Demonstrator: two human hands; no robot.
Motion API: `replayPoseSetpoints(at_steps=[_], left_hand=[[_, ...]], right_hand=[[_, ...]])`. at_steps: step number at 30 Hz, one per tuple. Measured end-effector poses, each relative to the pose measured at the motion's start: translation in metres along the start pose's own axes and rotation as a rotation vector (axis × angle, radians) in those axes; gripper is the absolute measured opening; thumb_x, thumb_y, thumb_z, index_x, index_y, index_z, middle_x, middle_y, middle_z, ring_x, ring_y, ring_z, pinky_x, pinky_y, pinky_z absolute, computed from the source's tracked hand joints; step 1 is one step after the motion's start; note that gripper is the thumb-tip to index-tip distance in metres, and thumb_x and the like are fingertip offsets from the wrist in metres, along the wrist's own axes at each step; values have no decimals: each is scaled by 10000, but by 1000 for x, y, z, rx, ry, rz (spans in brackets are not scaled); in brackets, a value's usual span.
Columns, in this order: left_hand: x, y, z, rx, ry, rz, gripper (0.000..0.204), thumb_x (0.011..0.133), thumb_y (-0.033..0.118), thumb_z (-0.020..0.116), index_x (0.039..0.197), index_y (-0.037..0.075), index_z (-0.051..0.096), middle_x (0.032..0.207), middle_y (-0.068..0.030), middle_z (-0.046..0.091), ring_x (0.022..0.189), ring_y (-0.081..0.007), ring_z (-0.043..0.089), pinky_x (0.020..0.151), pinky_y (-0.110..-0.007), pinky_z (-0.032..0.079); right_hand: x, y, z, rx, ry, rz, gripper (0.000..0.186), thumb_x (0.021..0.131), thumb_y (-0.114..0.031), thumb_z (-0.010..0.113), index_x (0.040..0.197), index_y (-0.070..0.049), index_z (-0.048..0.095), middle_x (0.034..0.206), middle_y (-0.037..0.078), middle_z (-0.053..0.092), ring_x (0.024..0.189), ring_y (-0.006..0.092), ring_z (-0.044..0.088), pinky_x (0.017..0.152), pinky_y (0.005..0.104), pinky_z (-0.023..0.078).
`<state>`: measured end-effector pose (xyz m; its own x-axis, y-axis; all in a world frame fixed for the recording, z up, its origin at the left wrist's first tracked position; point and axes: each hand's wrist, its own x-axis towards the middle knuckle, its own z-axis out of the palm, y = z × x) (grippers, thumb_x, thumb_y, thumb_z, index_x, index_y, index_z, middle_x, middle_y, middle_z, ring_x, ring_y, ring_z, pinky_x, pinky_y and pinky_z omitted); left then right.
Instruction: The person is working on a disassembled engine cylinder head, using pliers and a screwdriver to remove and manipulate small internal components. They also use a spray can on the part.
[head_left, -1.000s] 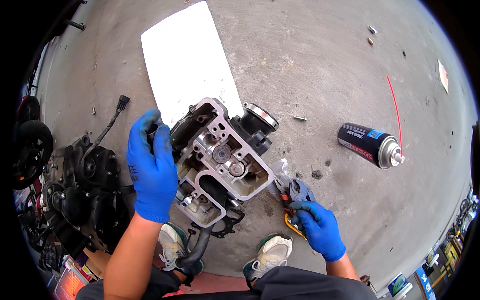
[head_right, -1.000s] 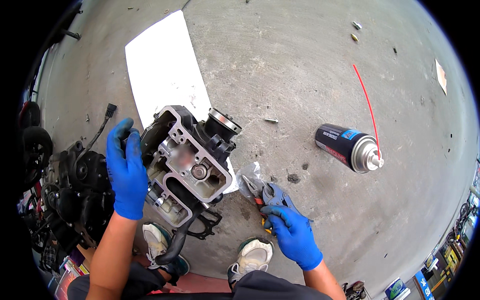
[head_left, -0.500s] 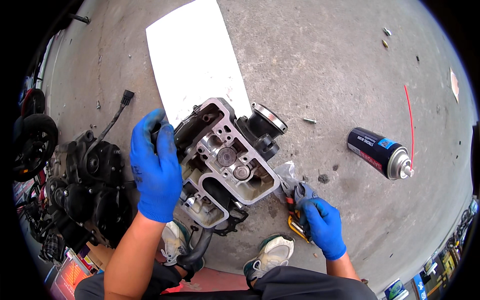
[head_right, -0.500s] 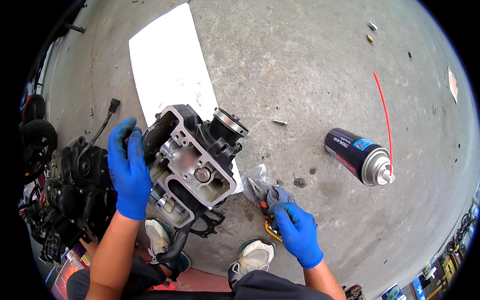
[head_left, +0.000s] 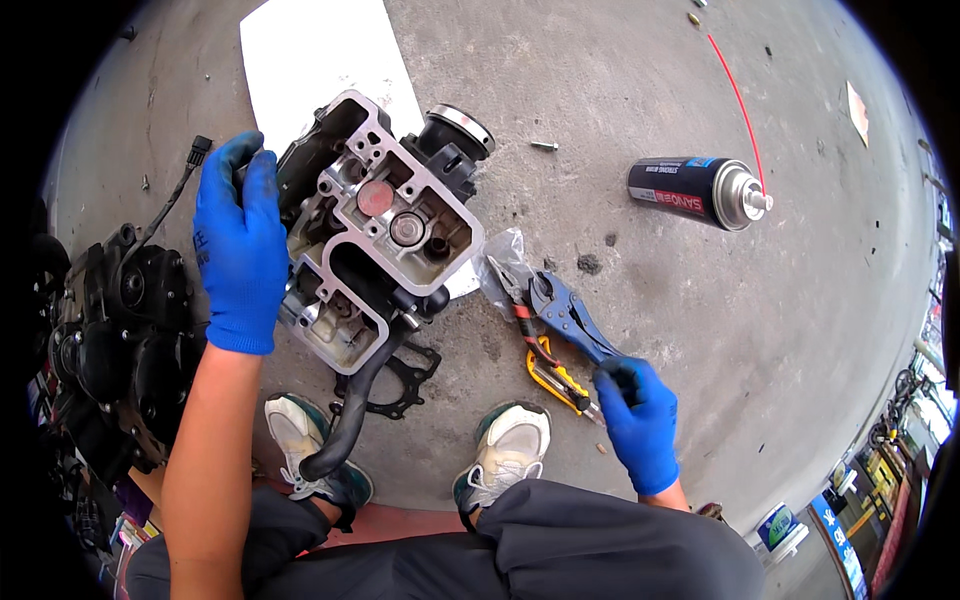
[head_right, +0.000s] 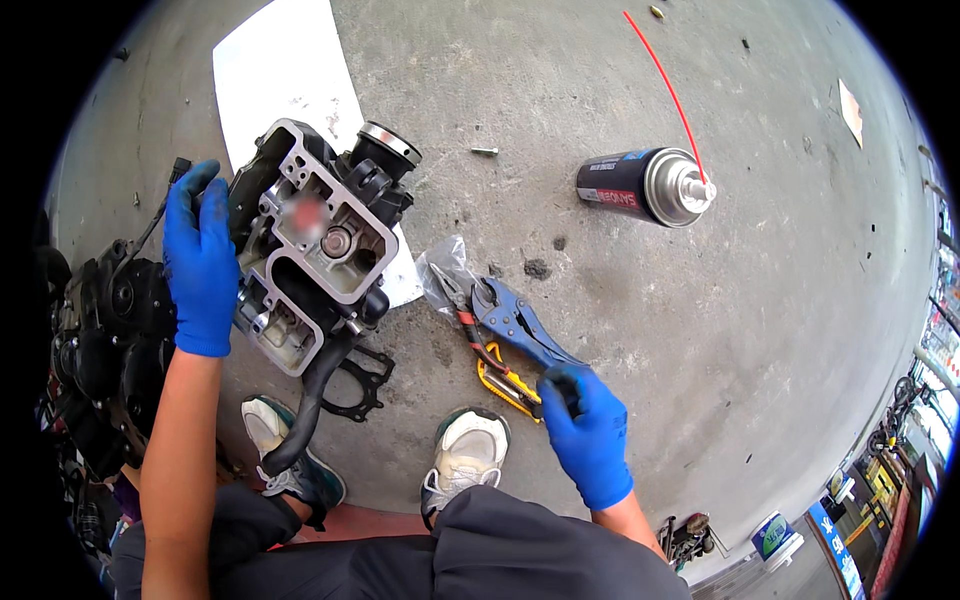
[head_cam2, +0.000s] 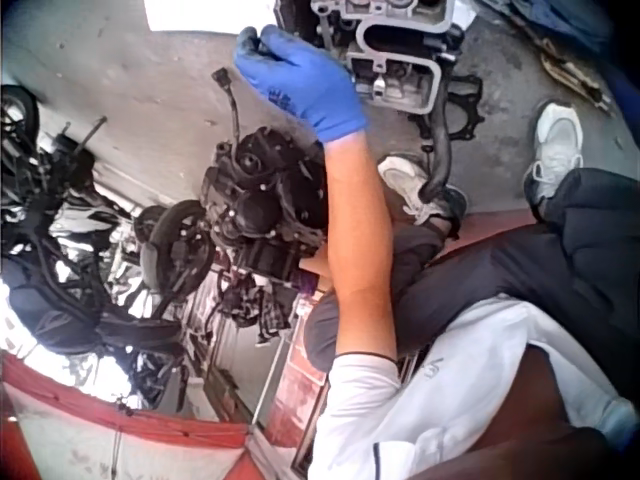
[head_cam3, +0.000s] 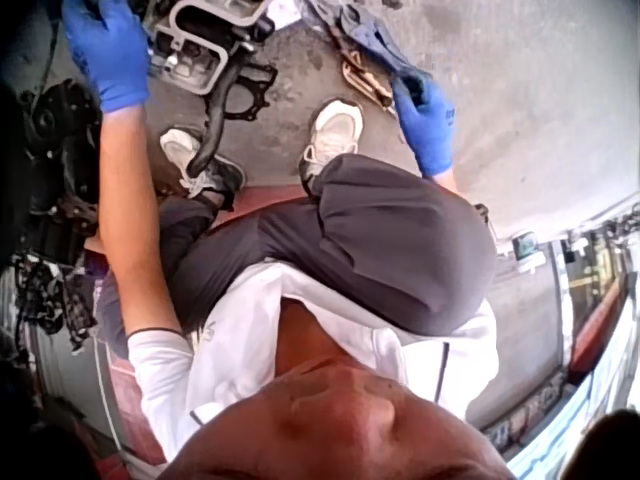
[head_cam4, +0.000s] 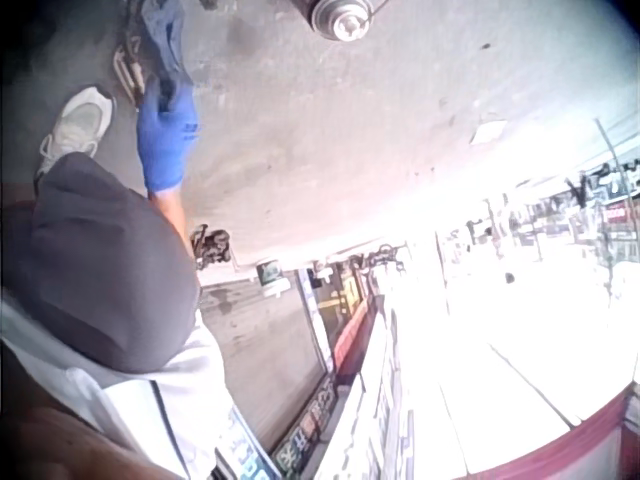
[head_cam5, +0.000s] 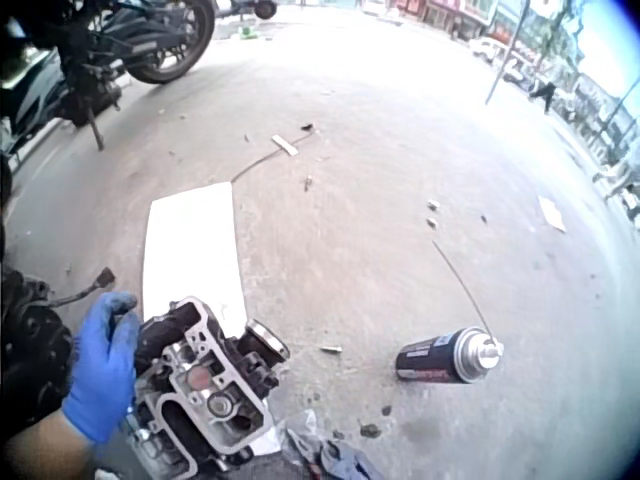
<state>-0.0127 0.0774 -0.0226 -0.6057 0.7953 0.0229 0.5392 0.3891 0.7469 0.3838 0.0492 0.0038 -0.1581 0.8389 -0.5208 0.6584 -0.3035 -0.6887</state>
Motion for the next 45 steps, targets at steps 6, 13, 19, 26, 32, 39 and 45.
replayPoseSetpoints(at_steps=[6, 13, 19, 26, 32, 39, 45], left_hand=[[-2, 4, 1, 57, -6, 11, 300, 1029, 197, 532, 1246, -6, 580, 1142, -85, 627, 1013, -143, 563, 922, -290, 460], [0, -6, -5, 124, 34, 88, 274, 1024, 202, 539, 1189, -9, 598, 1063, -95, 641, 935, -144, 569, 867, -290, 476], [7, -3, 3, 21, 2, 103, 304, 1000, 205, 549, 1181, -35, 590, 1096, -183, 652, 985, -256, 620, 899, -364, 484], [31, 42, -35, -278, -38, 129, 225, 1040, 228, 496, 1073, 60, 641, 805, 44, 503, 664, -37, 387, 577, -212, 319], [-101, 171, 45, -735, -1420, -341, 293, 924, 189, 633, 1117, -30, 612, 991, -168, 672, 664, -179, 634, 489, -278, 511], [-160, 246, 75, -963, -1787, -643, 506, 1027, 496, 409, 1184, 42, 568, 762, -87, 597, 637, -216, 594, 556, -338, 490], [-203, 254, 86, -834, -2161, -442, 321, 1001, 396, 556, 969, 81, 613, 656, -56, 578, 525, -168, 542, 458, -292, 421]], right_hand=[[-31, 22, 34, -631, -48, -143, 367, 844, -231, 731, 1169, -98, 623, 1029, 114, 649, 830, 270, 686, 664, 358, 541], [-25, 29, 50, -823, -109, -196, 388, 781, -223, 725, 1120, -104, 577, 987, 122, 586, 804, 291, 670, 626, 392, 536], [-29, 26, 32, -828, -98, -163, 350, 801, -227, 716, 1096, -105, 574, 981, 134, 583, 805, 325, 662, 619, 421, 534], [-12, -25, 4, 401, -48, -125, 384, 889, -145, 622, 1241, -4, 560, 1105, 143, 639, 1005, 219, 628, 879, 352, 505], [-45, -74, -50, 540, 331, -427, 313, 896, -60, 544, 1202, -6, 587, 1110, 158, 627, 1021, 257, 613, 914, 369, 488], [-119, -62, -65, -318, 806, -395, 425, 901, -109, 587, 1318, -31, 567, 1238, 187, 613, 1167, 388, 566, 1022, 447, 446], [-187, -69, -66, 54, 542, -82, 666, 951, -305, 617, 1506, -39, 361, 1457, 213, 459, 1351, 353, 444, 1117, 443, 373]])
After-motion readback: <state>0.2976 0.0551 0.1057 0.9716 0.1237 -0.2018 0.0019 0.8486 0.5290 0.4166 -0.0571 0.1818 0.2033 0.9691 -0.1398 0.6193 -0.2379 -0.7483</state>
